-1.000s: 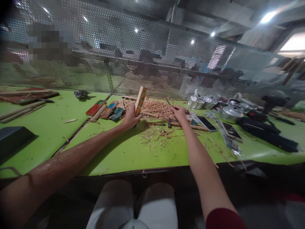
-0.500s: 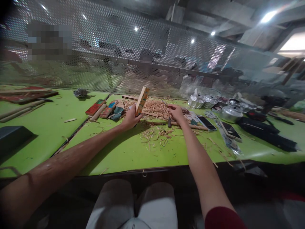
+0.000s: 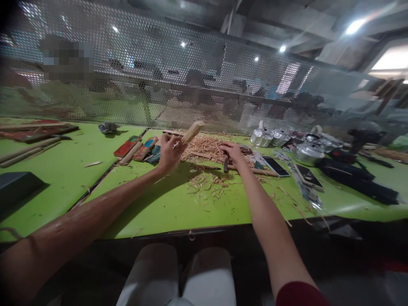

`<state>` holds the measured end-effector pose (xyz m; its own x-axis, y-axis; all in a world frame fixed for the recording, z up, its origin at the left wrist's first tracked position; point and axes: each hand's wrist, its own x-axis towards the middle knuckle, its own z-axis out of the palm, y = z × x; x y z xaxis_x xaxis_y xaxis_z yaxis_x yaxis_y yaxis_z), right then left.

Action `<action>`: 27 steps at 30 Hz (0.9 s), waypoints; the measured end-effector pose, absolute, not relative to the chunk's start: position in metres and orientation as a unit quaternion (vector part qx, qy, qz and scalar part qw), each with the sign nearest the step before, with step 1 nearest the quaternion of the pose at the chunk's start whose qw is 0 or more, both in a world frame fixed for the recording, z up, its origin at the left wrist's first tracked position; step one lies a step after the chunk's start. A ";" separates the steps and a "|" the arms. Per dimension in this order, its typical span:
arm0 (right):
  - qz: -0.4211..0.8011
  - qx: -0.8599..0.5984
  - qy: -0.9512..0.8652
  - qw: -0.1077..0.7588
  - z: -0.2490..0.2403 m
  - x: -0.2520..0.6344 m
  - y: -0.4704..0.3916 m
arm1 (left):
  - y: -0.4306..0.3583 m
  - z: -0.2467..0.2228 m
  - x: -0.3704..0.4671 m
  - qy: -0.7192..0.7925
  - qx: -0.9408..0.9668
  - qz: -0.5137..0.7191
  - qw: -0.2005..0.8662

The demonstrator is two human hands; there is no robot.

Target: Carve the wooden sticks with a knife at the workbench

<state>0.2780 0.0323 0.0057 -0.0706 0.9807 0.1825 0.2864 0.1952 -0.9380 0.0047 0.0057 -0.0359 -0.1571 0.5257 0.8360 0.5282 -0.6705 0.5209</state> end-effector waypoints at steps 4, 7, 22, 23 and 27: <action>0.539 -0.415 -0.595 0.428 0.014 0.264 0.019 | 0.001 -0.033 0.004 -0.425 -0.683 -0.594 0.004; 0.554 -0.394 -0.604 0.416 0.015 0.253 0.014 | -0.005 -0.032 0.006 -0.446 -0.694 -0.565 -0.001; 0.600 -0.347 -0.612 0.380 0.011 0.231 0.006 | -0.012 -0.037 0.004 -0.403 -0.761 -0.506 -0.048; 0.595 -0.344 -0.615 0.387 0.008 0.230 0.008 | -0.013 -0.036 0.004 -0.404 -0.763 -0.503 -0.049; 0.572 -0.344 -0.623 0.409 -0.002 0.228 0.016 | -0.014 -0.035 0.006 -0.409 -0.768 -0.491 -0.050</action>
<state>0.2277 0.0156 -0.0017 -0.4297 0.8955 0.1157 -0.0395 0.1094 -0.9932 0.0058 -0.0136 -0.0347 0.1833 0.6770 0.7128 0.5778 -0.6608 0.4791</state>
